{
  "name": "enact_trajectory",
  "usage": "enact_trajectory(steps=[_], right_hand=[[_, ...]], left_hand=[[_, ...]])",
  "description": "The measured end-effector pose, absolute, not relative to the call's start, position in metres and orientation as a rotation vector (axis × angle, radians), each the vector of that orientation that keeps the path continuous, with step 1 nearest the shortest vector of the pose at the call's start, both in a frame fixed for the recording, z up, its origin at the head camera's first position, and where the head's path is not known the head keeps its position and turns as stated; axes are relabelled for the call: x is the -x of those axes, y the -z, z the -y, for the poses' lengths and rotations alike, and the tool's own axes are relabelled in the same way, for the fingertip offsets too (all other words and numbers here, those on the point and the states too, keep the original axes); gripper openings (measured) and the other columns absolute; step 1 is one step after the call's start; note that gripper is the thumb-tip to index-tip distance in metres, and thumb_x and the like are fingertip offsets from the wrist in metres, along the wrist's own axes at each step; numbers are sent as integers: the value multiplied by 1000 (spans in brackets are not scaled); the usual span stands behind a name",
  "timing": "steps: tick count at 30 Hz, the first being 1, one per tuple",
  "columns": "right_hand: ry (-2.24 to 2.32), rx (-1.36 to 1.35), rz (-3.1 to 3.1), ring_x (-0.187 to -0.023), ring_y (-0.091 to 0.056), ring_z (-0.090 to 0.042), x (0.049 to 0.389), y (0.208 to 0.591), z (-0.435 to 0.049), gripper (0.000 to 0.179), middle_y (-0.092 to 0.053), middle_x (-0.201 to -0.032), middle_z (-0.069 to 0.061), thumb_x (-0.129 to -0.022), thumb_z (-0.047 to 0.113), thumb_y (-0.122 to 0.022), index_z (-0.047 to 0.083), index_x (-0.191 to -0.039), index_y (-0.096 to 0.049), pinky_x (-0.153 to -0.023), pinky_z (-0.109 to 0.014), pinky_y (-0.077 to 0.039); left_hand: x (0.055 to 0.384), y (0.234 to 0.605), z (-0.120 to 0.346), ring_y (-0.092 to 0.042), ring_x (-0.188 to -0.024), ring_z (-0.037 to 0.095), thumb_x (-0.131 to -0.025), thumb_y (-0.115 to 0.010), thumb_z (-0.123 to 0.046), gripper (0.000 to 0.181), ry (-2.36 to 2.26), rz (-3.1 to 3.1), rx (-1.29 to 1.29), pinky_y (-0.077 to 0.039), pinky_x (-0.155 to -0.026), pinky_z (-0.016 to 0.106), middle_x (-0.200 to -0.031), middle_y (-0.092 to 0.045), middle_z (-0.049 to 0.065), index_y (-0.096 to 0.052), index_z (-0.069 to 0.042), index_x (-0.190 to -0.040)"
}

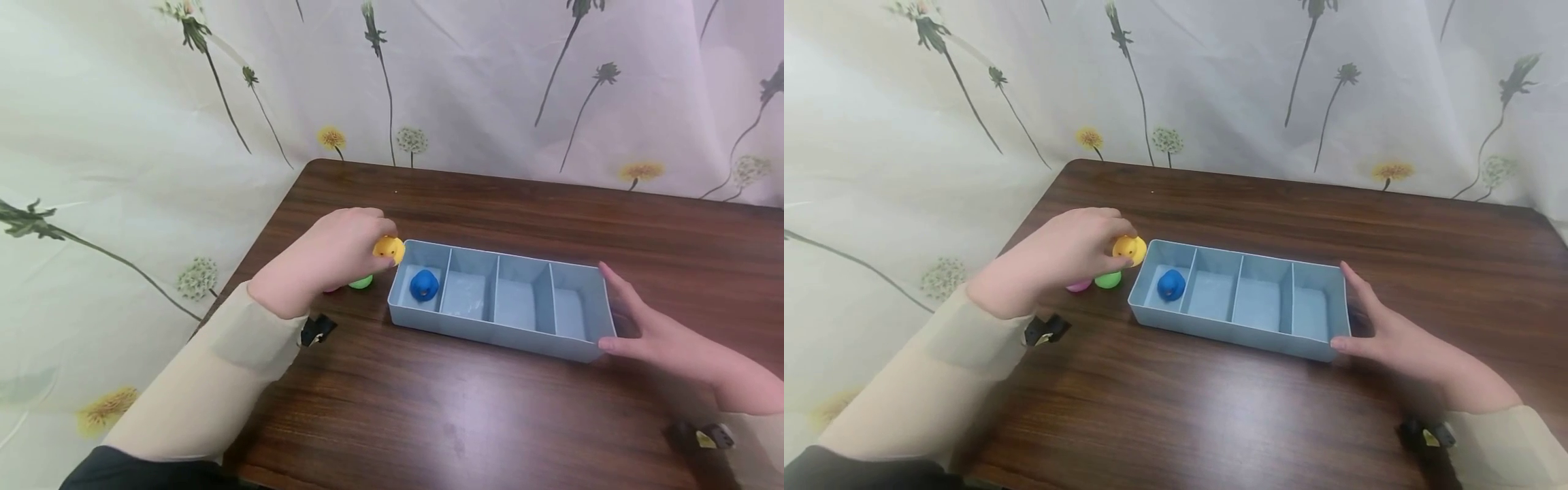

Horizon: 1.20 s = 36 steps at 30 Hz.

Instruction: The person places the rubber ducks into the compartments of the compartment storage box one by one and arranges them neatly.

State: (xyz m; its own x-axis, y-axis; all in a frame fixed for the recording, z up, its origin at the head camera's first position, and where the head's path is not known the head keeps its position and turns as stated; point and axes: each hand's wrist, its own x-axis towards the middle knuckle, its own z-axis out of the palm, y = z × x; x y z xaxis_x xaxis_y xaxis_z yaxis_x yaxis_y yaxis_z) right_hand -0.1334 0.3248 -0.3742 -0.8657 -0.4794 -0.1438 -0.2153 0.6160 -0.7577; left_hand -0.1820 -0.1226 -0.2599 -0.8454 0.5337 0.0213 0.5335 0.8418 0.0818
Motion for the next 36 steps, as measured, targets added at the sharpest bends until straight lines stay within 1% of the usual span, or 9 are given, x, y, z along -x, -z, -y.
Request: enact_trajectory(steps=[5, 12, 19, 24, 28, 36], right_hand=[[1112, 540, -2503, -135, -25, -53, 133, 374, -324, 105, -15, -156, -29, -92, 15, -70, 43, -155, 10, -86, -6, -30], [1119, 579, -2527, -135, -26, -52, 135, 375, -326, 107, -15, -156, -29, -90, 11, -71, 39, -156, 9, -87, -4, -29], [1121, 586, -2532, -134, -27, -53, 135, 376, -326, 108, -16, -156, -30, -90, 11, -71, 39, -156, 9, -87, -5, -29], [1116, 581, -2534, -134, -29, -53, 135, 376, -326, 108, -19, -154, -31, -90, 11, -71, 38, -157, 9, -86, -7, -31], [1119, 578, -2532, -133, -29, -54, 134, 376, -326, 108, -18, -154, -31, -90, 11, -71, 40, -156, 9, -86, -6, -31], [1114, 584, -2547, -133, -29, -53, 134, 375, -325, 108, -20, -153, -31, -90, 13, -72, 40, -156, 9, -87, -5, -30]], left_hand=[[184, 259, 113, -54, -78, 19, -88, -72, -23, 24, -157, -2994, -925, -47, -71, 32, -91, -60, 1, -72, -10, -107], [187, 259, 100, -55, -80, 20, -88, -73, -24, 25, -193, -2961, -975, -47, -71, 33, -93, -61, 2, -72, -9, -109], [192, 262, 82, -54, -81, 18, -89, -71, -27, 28, -158, -2928, -997, -47, -71, 31, -96, -60, 1, -71, -11, -112], [193, 267, 71, -53, -78, 18, -89, -70, -26, 24, -147, -2915, -1061, -45, -69, 30, -91, -58, 0, -72, -11, -108], [194, 270, 64, -52, -76, 17, -88, -70, -24, 19, -158, -2904, -1103, -44, -67, 30, -88, -57, -1, -72, -12, -103], [195, 273, 53, -51, -75, 16, -89, -68, -22, 16, -144, -2883, -1121, -43, -66, 29, -87, -56, -2, -71, -13, -101]])
